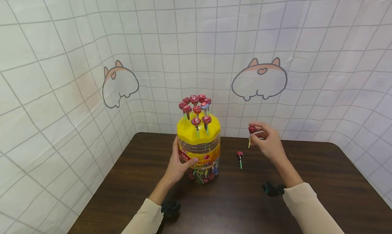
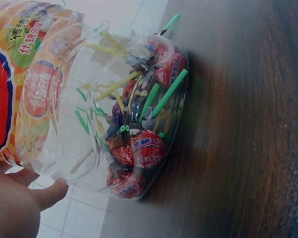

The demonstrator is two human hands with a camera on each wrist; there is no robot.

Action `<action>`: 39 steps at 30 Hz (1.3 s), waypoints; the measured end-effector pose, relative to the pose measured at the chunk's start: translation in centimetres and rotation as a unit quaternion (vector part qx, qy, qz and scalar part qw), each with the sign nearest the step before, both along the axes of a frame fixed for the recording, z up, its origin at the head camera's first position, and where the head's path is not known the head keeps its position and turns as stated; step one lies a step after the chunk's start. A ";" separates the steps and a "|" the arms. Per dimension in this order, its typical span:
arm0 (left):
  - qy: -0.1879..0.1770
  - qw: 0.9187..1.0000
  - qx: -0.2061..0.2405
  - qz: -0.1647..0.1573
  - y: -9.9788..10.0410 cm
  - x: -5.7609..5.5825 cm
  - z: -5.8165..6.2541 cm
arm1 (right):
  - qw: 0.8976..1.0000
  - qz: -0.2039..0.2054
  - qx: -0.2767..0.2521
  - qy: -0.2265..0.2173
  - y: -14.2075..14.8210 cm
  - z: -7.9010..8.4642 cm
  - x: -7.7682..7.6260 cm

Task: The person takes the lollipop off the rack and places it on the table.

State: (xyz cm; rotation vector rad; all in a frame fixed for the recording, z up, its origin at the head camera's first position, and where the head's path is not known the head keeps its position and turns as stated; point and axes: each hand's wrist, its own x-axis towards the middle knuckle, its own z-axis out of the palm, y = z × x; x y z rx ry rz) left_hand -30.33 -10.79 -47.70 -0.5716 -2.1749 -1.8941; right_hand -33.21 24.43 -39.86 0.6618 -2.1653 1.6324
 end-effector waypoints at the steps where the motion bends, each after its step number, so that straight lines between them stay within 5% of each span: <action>1: -0.004 1.000 -0.001 -0.002 0.0 0.3 0.5 | 1.000 -0.001 0.005 -0.003 0.2 -0.5 -0.1; 7: -0.022 1.000 0.000 -0.010 -0.1 0.7 1.2 | 0.998 -0.009 0.023 -0.051 0.9 -3.2 -0.7; 10: -0.014 1.000 0.005 -0.006 0.0 0.0 0.1 | 0.997 -0.014 0.024 -0.078 1.2 -4.5 -1.0; 19: 0.004 1.000 0.005 -0.007 0.0 0.0 0.0 | 0.989 -0.011 0.036 -0.143 1.9 -7.4 -1.9; 39: -0.006 1.000 0.003 -0.004 -0.1 0.1 0.0 | 0.973 0.033 0.062 -0.219 1.4 -9.9 -3.0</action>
